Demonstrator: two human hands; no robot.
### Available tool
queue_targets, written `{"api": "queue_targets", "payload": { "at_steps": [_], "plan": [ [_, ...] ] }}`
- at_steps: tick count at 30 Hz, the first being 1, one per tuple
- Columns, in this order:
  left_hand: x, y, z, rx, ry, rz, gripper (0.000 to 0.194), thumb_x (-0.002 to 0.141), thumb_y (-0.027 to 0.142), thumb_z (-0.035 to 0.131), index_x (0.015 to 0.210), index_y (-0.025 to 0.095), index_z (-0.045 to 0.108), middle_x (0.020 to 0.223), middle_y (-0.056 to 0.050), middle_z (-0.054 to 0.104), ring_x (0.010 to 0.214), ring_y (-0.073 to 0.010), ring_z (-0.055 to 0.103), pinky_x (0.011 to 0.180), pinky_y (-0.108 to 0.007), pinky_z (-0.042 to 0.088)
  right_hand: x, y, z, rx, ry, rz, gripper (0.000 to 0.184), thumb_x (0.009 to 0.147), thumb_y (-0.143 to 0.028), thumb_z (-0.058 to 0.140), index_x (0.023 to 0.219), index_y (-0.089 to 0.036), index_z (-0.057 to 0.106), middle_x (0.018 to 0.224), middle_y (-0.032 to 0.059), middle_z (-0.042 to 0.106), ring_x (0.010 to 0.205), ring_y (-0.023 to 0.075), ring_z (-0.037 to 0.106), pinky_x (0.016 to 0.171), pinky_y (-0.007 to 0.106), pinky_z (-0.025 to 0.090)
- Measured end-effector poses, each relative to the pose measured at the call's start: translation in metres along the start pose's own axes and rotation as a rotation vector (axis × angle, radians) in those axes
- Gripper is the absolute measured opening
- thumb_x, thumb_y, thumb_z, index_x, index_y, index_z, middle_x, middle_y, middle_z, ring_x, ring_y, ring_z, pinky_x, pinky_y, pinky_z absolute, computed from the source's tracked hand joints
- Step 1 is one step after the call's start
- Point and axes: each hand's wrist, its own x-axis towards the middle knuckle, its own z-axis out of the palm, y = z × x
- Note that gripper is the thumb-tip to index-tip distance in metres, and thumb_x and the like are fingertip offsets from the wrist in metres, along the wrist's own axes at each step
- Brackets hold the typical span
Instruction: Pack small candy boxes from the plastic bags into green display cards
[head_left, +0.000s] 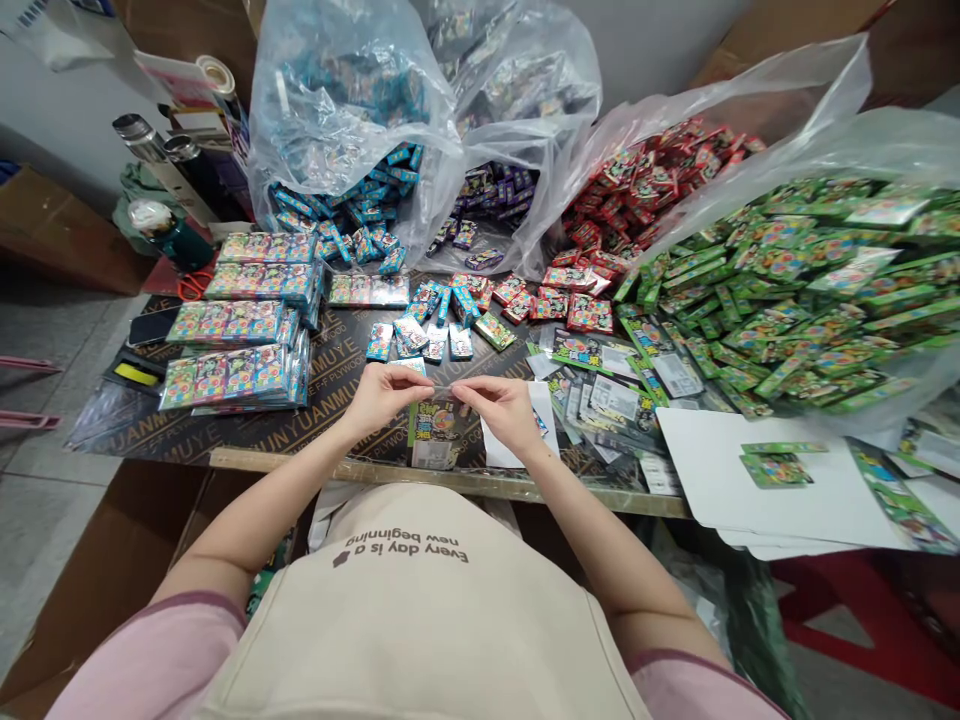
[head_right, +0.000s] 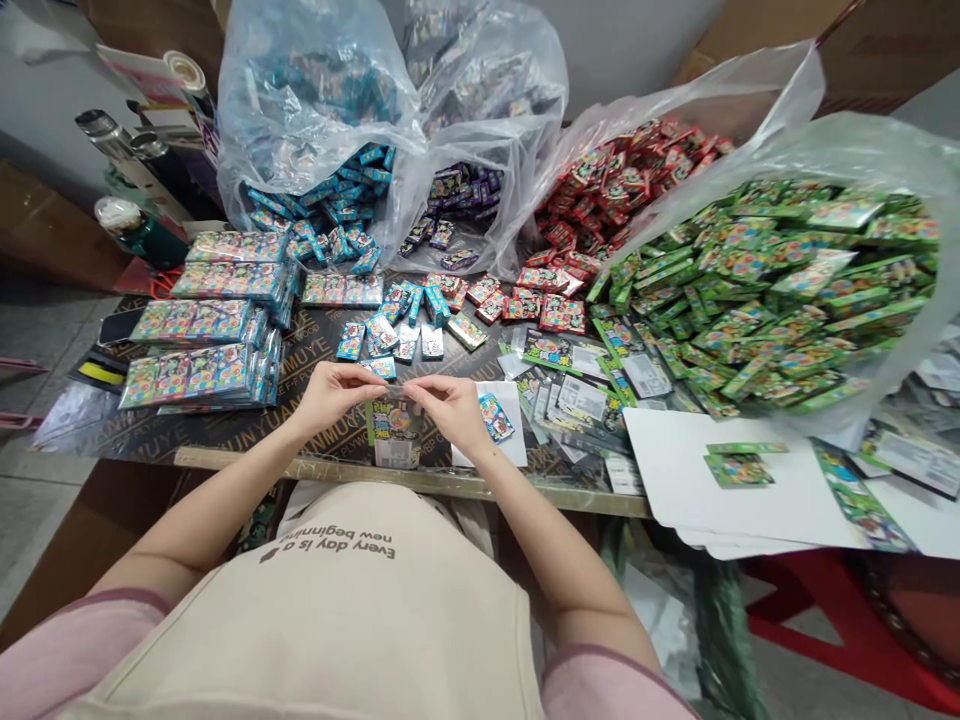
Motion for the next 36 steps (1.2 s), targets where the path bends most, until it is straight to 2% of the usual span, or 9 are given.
{"api": "queue_targets", "payload": {
  "at_steps": [7,11,14,19,22,24,30,34,36],
  "plan": [
    [-0.011,-0.005,-0.005,0.445,-0.006,0.520,0.012,0.084,0.020,0.062,0.075,0.015,0.069,0.087,-0.008,0.075,0.077,-0.0149,0.071,0.072,-0.026,0.056,-0.010,0.009,-0.006,-0.188,-0.033,-0.277,0.016,0.083,-0.029,0.065,0.094,-0.023,0.075,0.098,0.0053,0.075,0.088,0.0215,0.072,0.081,0.036,0.058],
    [-0.006,-0.008,-0.001,0.524,-0.091,0.582,0.013,0.086,0.025,0.062,0.087,0.014,0.069,0.088,-0.010,0.074,0.080,-0.0170,0.070,0.071,-0.027,0.056,-0.016,0.018,-0.009,-0.316,-0.079,-0.500,0.019,0.088,-0.024,0.059,0.101,-0.025,0.072,0.108,0.0055,0.073,0.098,0.0197,0.070,0.086,0.035,0.057],
    [0.000,-0.011,0.001,0.457,-0.127,0.526,0.019,0.089,0.025,0.058,0.102,0.017,0.070,0.094,-0.009,0.074,0.084,-0.0172,0.071,0.074,-0.029,0.056,-0.004,0.025,-0.017,-0.325,-0.094,-0.475,0.024,0.090,-0.030,0.056,0.110,-0.025,0.067,0.114,0.0061,0.070,0.102,0.0199,0.067,0.090,0.036,0.054],
    [-0.007,-0.029,-0.017,0.223,0.338,0.147,0.012,0.080,0.028,0.068,0.087,0.019,0.073,0.086,-0.004,0.075,0.079,-0.0176,0.070,0.078,-0.034,0.058,0.052,0.063,-0.035,-0.627,0.111,-0.256,0.049,0.081,-0.048,0.064,0.120,-0.018,0.059,0.110,0.0132,0.065,0.105,0.0284,0.060,0.090,0.043,0.049],
    [-0.027,-0.046,-0.031,0.154,0.742,-0.038,0.020,0.078,0.032,0.070,0.090,0.018,0.072,0.089,-0.005,0.074,0.079,-0.0189,0.069,0.081,-0.039,0.057,0.081,0.092,-0.028,-0.931,0.031,-0.161,0.058,0.075,-0.047,0.069,0.121,-0.015,0.058,0.108,0.0164,0.060,0.106,0.0333,0.055,0.090,0.045,0.046],
    [-0.046,-0.059,-0.035,0.165,0.847,-0.124,0.026,0.080,0.035,0.067,0.097,0.016,0.069,0.091,-0.007,0.072,0.081,-0.0203,0.068,0.082,-0.040,0.056,0.090,0.103,-0.019,-1.024,-0.002,-0.154,0.053,0.078,-0.040,0.066,0.122,-0.013,0.056,0.110,0.0173,0.057,0.104,0.0320,0.054,0.088,0.042,0.045],
    [-0.090,-0.071,-0.021,0.706,0.561,-0.065,0.045,0.082,0.034,0.063,0.124,0.018,0.056,0.124,-0.014,0.055,0.118,-0.0288,0.053,0.102,-0.047,0.044,0.104,0.092,-0.022,-0.942,0.075,-0.173,0.026,0.086,-0.028,0.045,0.087,-0.014,0.067,0.092,0.0127,0.062,0.086,0.0229,0.056,0.080,0.032,0.042],
    [-0.064,-0.064,0.005,0.839,-0.085,0.171,0.060,0.075,0.039,0.071,0.129,0.021,0.051,0.133,-0.013,0.051,0.126,-0.0297,0.046,0.109,-0.050,0.034,0.119,0.091,-0.028,-0.829,-0.134,0.002,0.043,0.091,-0.037,0.037,0.067,-0.015,0.065,0.063,0.0058,0.061,0.065,0.0172,0.055,0.067,0.027,0.041],
    [-0.045,-0.064,0.019,0.919,-0.385,0.196,0.082,0.064,0.043,0.079,0.135,0.020,0.045,0.138,-0.017,0.047,0.130,-0.0338,0.041,0.110,-0.055,0.027,0.120,0.095,-0.026,-0.810,-0.216,0.046,0.037,0.089,-0.041,0.045,0.077,-0.015,0.068,0.068,0.0056,0.065,0.068,0.0178,0.058,0.067,0.026,0.042]
  ]
}}
